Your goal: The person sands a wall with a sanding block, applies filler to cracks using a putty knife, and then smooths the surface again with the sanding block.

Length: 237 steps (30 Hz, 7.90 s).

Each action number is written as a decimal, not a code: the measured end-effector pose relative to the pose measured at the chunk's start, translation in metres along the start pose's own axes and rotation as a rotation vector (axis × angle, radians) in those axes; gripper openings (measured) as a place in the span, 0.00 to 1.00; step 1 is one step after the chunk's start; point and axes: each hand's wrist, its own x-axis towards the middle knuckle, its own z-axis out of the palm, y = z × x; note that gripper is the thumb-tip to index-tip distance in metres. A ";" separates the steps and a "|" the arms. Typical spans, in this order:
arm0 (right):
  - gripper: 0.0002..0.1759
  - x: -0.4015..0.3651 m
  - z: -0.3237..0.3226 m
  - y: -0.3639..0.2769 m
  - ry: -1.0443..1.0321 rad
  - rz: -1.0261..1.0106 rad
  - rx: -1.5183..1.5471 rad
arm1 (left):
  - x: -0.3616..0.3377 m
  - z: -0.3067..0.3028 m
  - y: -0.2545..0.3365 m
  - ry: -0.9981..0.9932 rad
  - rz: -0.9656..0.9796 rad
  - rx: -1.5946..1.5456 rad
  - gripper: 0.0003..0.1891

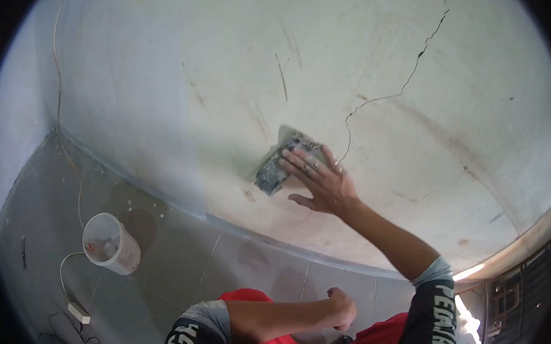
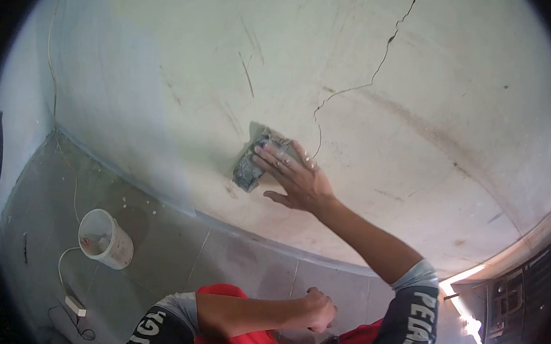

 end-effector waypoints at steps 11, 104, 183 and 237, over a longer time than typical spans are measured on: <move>0.52 0.136 -0.142 0.140 0.532 0.373 -0.291 | 0.015 -0.008 -0.006 0.020 0.031 -0.011 0.23; 0.38 -0.181 0.002 0.065 0.482 0.384 0.266 | -0.039 -0.095 -0.093 1.625 -0.432 0.657 0.32; 0.11 -0.269 0.157 -0.079 -0.621 0.086 1.035 | -0.063 -0.255 -0.030 0.595 -0.442 1.021 0.50; 0.12 -0.278 0.161 -0.076 -0.424 0.039 1.103 | 0.037 -0.337 0.041 0.619 -0.179 1.250 0.50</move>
